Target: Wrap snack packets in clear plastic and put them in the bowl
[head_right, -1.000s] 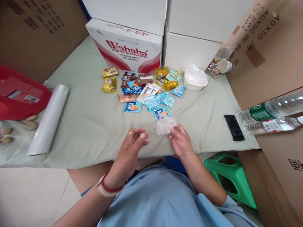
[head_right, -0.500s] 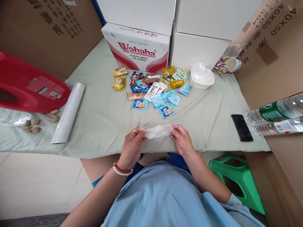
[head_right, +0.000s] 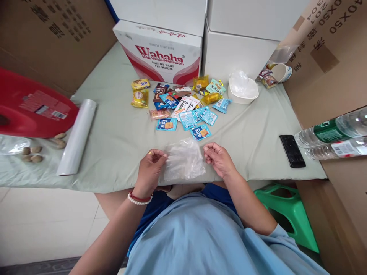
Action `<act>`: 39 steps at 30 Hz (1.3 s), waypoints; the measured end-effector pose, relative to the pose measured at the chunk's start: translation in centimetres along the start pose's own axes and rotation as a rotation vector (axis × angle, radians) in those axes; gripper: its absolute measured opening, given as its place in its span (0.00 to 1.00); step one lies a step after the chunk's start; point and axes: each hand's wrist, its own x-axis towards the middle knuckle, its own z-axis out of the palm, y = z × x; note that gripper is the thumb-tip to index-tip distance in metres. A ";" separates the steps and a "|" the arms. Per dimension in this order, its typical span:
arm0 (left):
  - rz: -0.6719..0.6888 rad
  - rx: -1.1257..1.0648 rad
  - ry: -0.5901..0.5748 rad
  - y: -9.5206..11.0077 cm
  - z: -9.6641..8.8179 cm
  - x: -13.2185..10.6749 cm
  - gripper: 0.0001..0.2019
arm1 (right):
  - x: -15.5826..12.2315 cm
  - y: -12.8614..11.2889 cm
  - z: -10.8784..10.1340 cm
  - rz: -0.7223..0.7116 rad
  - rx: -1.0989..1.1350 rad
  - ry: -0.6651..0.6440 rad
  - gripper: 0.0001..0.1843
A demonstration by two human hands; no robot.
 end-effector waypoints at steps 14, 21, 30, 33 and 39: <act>0.027 -0.168 0.010 -0.3 0.4 -0.7 0.16 | 2.0 2.7 -1.6 -0.244 -0.351 0.110 0.14; 0.058 -0.175 0.003 -0.1 1.1 -1.2 0.19 | 2.5 1.9 0.9 -0.394 -0.578 0.024 0.21; 0.052 -0.169 0.131 0.0 -1.0 -0.7 0.20 | 3.7 0.1 1.3 -0.336 -0.408 -0.139 0.11; 0.039 -0.191 0.139 -0.7 -1.2 -0.4 0.19 | 3.0 -1.1 -1.2 -0.261 -0.281 -0.053 0.15; -0.014 -0.079 -0.099 -0.9 0.3 0.0 0.23 | 1.9 -1.4 -2.4 -0.282 -0.282 -0.030 0.16</act>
